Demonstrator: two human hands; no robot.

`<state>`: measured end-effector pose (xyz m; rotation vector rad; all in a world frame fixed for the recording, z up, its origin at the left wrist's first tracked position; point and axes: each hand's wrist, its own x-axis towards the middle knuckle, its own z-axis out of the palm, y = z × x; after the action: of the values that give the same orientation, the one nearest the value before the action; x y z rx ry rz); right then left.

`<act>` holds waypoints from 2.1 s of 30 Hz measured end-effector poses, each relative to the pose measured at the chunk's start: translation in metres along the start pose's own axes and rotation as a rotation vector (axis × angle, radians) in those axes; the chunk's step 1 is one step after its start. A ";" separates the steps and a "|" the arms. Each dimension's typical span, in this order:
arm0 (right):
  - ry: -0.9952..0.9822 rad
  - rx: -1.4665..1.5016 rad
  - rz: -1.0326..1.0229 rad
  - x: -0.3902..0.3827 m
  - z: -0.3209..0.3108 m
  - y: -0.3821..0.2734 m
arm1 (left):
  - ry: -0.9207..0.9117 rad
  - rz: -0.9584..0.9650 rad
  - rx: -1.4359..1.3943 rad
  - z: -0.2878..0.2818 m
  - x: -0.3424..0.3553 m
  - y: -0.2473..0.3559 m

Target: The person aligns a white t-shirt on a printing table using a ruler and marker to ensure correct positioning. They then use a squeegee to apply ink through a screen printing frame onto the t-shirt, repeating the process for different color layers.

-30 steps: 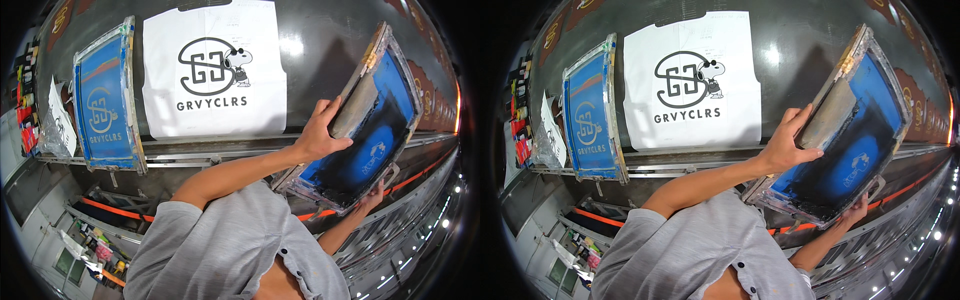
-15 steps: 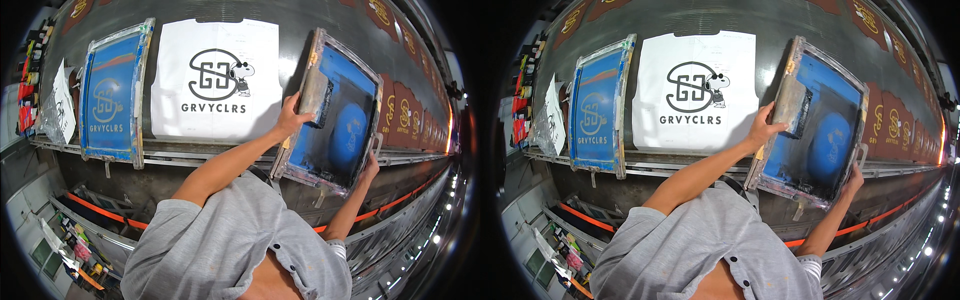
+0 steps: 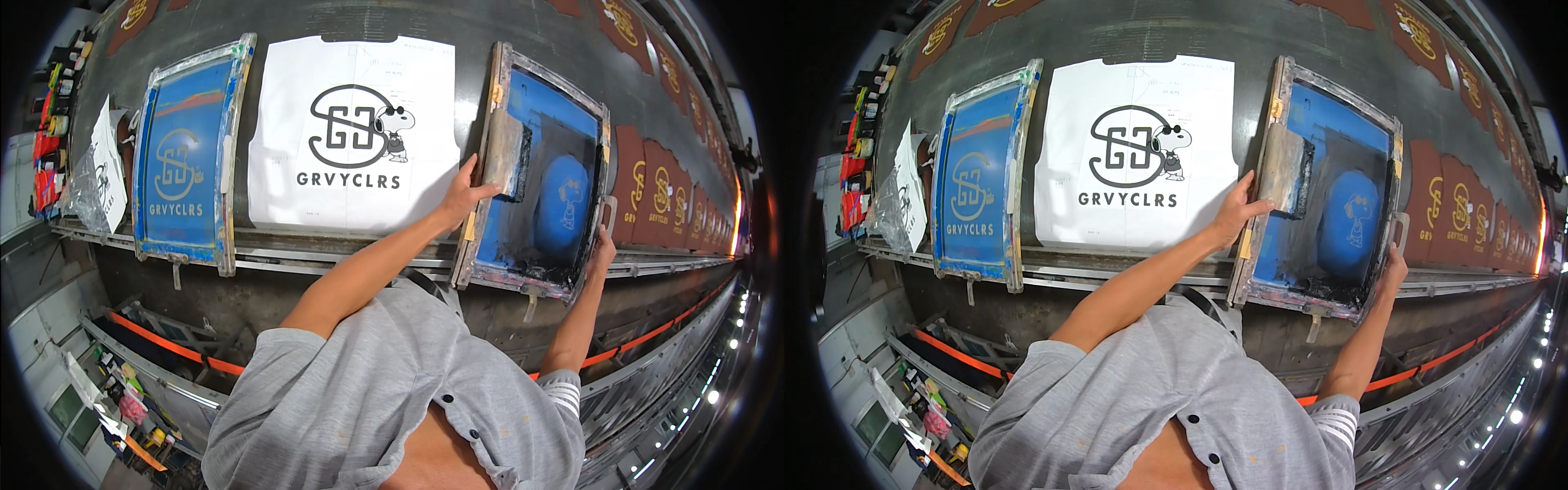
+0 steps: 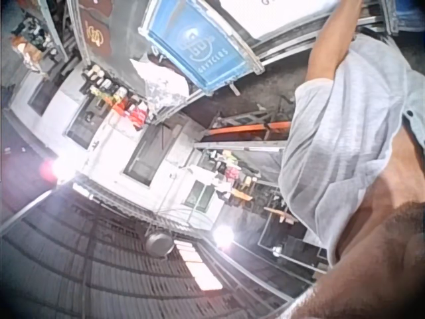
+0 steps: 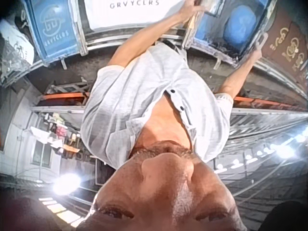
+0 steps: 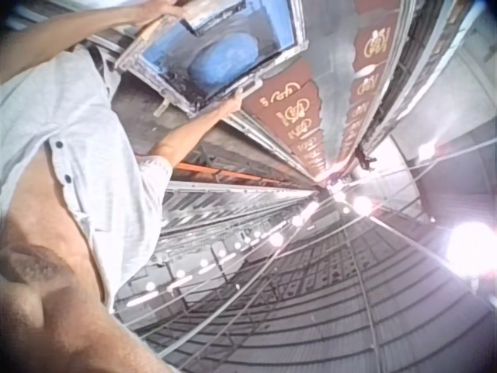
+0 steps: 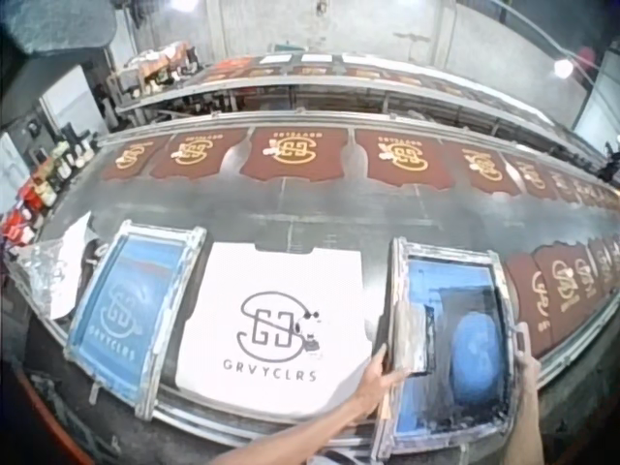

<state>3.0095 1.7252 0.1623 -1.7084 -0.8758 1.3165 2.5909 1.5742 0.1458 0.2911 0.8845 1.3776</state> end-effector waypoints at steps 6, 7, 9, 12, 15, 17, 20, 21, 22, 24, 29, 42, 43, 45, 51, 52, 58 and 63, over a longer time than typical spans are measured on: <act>0.010 0.036 -0.006 -0.001 0.002 0.003 | 0.088 -0.140 0.198 -0.016 -0.037 -0.005; 0.018 0.033 -0.009 -0.001 0.001 0.005 | 0.071 -0.181 0.197 -0.020 -0.050 -0.004; 0.032 0.027 -0.015 0.000 0.001 0.008 | 0.065 -0.253 0.213 -0.029 -0.075 0.000; 0.024 0.024 -0.007 0.003 -0.003 0.010 | 0.065 -0.303 0.259 -0.047 -0.108 0.005; 0.028 0.020 -0.012 0.007 -0.004 0.011 | 0.046 -0.253 0.363 -0.068 -0.136 0.012; 0.020 0.025 -0.018 0.010 -0.006 0.012 | 0.066 -0.203 0.516 -0.085 -0.149 0.015; 0.022 0.048 -0.026 0.009 -0.008 0.016 | 0.217 -0.049 0.734 -0.092 -0.164 0.038; 0.033 0.054 -0.027 0.010 -0.010 0.016 | 0.256 -0.005 0.825 -0.100 -0.169 0.043; 0.040 0.062 -0.028 0.010 -0.008 0.017 | 0.298 0.041 0.918 -0.111 -0.173 0.047; 0.047 0.049 -0.023 0.006 -0.001 0.014 | 0.400 0.196 1.090 -0.133 -0.179 0.053; 0.048 0.031 -0.043 0.010 -0.008 0.014 | 0.568 0.514 1.501 -0.170 -0.177 0.061; -0.026 0.108 -0.009 0.013 -0.006 0.014 | 0.529 0.364 1.876 -0.187 -0.066 0.086; -0.027 0.114 -0.003 0.012 -0.005 0.013 | 0.537 0.363 1.897 -0.189 -0.058 0.091; -0.022 0.107 0.003 0.009 -0.005 0.013 | 0.549 0.341 1.951 -0.193 -0.047 0.097; 0.033 0.027 -0.034 0.009 -0.005 0.015 | 0.562 0.277 2.065 -0.196 -0.038 0.095; 0.037 0.013 -0.039 0.011 -0.008 0.016 | 0.563 0.270 2.083 -0.196 -0.038 0.094; 0.023 0.012 -0.010 0.014 -0.013 0.017 | 0.552 0.233 2.100 -0.192 -0.038 0.095; 0.059 0.013 -0.004 0.013 -0.009 0.014 | 0.567 0.273 2.111 -0.194 -0.039 0.095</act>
<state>3.0217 1.7292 0.1456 -1.7259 -0.8346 1.2598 2.3915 1.4994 0.0950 1.6497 2.5836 0.1387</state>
